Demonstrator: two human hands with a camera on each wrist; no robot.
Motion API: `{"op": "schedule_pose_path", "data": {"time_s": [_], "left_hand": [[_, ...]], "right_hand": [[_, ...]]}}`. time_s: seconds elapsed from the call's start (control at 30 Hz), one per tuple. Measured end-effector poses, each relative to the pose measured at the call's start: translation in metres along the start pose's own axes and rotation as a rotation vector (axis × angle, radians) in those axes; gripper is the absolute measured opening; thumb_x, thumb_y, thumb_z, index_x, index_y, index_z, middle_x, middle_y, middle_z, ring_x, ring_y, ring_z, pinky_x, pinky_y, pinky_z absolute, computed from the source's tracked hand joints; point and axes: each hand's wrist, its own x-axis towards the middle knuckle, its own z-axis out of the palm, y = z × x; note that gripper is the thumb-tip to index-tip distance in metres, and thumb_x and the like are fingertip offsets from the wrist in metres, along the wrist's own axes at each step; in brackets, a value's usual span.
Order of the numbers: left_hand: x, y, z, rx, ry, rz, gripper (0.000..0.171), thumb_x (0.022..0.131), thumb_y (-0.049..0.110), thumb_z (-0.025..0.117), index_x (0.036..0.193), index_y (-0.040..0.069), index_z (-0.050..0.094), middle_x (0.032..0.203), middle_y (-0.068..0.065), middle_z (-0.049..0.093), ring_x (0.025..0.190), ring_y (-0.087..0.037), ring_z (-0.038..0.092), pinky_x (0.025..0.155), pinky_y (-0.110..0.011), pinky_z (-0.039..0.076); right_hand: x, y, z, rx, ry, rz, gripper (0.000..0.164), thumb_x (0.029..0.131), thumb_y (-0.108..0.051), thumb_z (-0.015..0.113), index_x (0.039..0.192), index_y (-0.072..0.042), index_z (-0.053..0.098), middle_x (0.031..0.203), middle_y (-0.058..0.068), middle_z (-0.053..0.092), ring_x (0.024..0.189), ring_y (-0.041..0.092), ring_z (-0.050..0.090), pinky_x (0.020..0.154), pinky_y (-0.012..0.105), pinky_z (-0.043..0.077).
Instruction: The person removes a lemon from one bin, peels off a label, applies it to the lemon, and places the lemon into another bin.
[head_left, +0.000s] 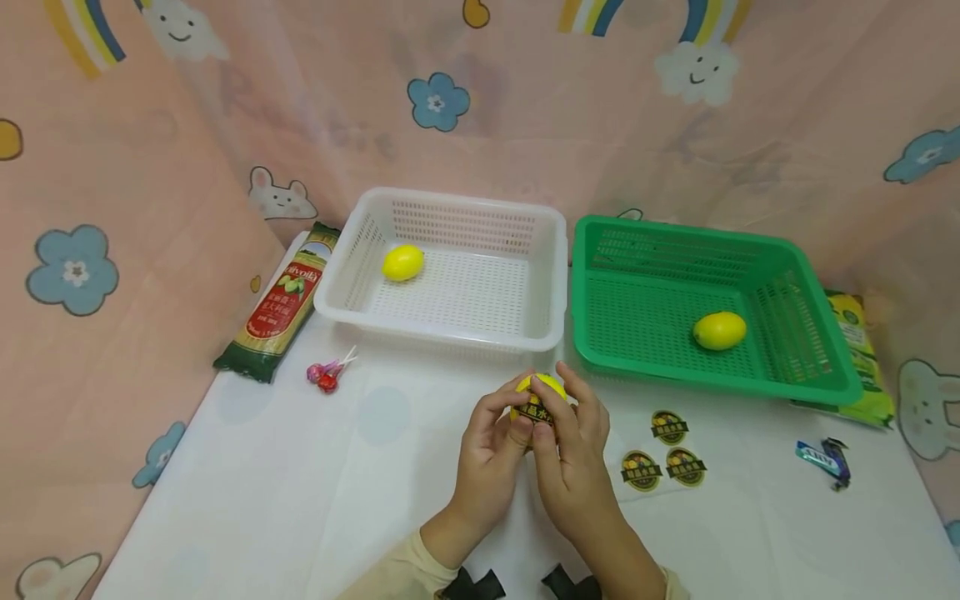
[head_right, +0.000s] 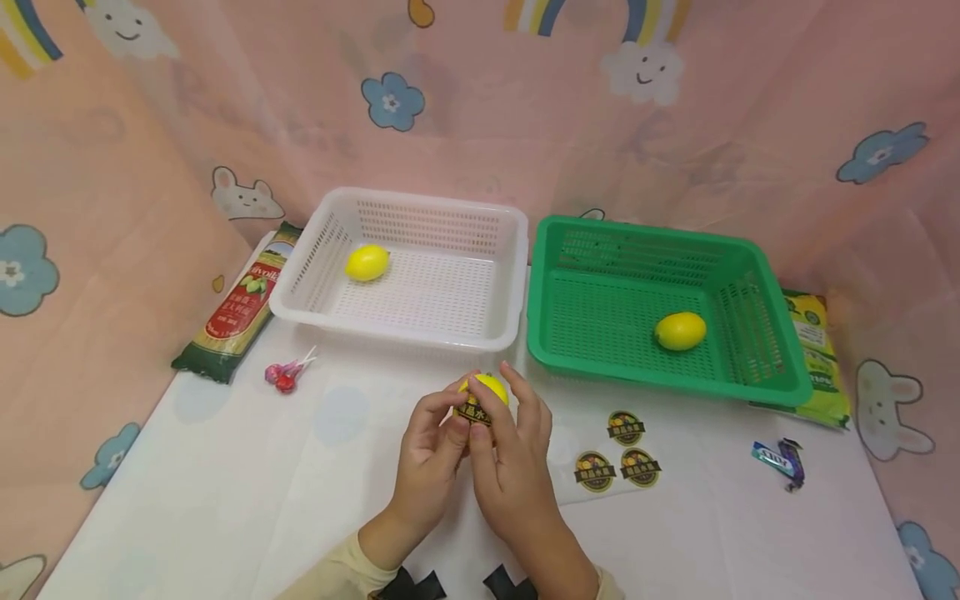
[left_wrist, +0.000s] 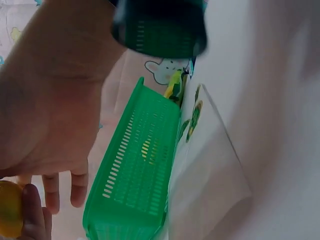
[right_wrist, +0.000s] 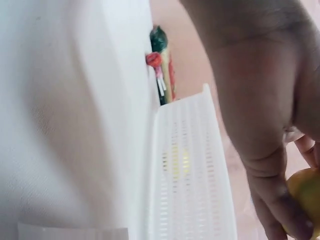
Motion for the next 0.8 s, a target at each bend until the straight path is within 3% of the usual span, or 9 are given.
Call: {"op": "schedule_pose_path", "data": {"time_s": [0.13, 0.4, 0.57, 0.67, 0.8], "left_hand": [[-0.0004, 0.0002, 0.0012, -0.032, 0.0, -0.02, 0.041, 0.111, 0.021, 0.055, 0.132, -0.012, 0.043, 0.157, -0.017, 0.046, 0.129, -0.023, 0.061, 0.094, -0.026, 0.057], [0.0024, 0.0015, 0.0009, -0.012, -0.013, -0.041, 0.038, 0.111, 0.018, 0.055, 0.132, -0.013, 0.049, 0.156, -0.031, 0.041, 0.134, -0.029, 0.058, 0.104, -0.032, 0.053], [0.0025, 0.0045, -0.0024, 0.02, -0.04, -0.059, 0.032, 0.114, 0.016, 0.049, 0.137, -0.006, 0.049, 0.155, -0.023, 0.042, 0.125, -0.023, 0.062, 0.095, -0.029, 0.058], [0.005, 0.0059, -0.0035, 0.044, -0.072, -0.039, 0.032, 0.115, 0.014, 0.045, 0.141, -0.003, 0.046, 0.152, -0.016, 0.041, 0.12, -0.019, 0.061, 0.089, -0.027, 0.059], [0.0093, 0.0059, -0.0026, 0.046, -0.097, -0.019, 0.034, 0.115, 0.011, 0.042, 0.145, -0.005, 0.043, 0.15, -0.012, 0.038, 0.12, -0.017, 0.06, 0.09, -0.029, 0.06]], "right_hand": [[0.0027, 0.0026, 0.0012, -0.098, 0.001, -0.057, 0.042, 0.116, -0.027, 0.034, 0.15, -0.007, 0.046, 0.161, 0.021, 0.036, 0.135, 0.048, 0.038, 0.101, 0.061, 0.031], [0.0048, 0.0086, 0.0023, -0.262, 0.104, -0.156, 0.045, 0.111, -0.034, 0.034, 0.14, -0.002, 0.044, 0.154, 0.024, 0.047, 0.125, 0.05, 0.049, 0.099, 0.061, 0.037], [0.0023, 0.0086, 0.0016, -0.22, 0.036, -0.046, 0.062, 0.106, -0.038, 0.04, 0.149, 0.005, 0.039, 0.161, 0.024, 0.04, 0.129, 0.052, 0.044, 0.103, 0.065, 0.034], [0.0009, 0.0059, -0.0023, -0.162, -0.029, 0.053, 0.071, 0.105, -0.039, 0.044, 0.16, 0.002, 0.028, 0.166, 0.021, 0.032, 0.137, 0.049, 0.036, 0.106, 0.068, 0.03], [0.001, 0.0022, -0.0059, -0.099, -0.035, 0.013, 0.065, 0.113, -0.038, 0.038, 0.165, -0.003, 0.022, 0.167, 0.021, 0.026, 0.142, 0.047, 0.03, 0.107, 0.068, 0.026]]}}
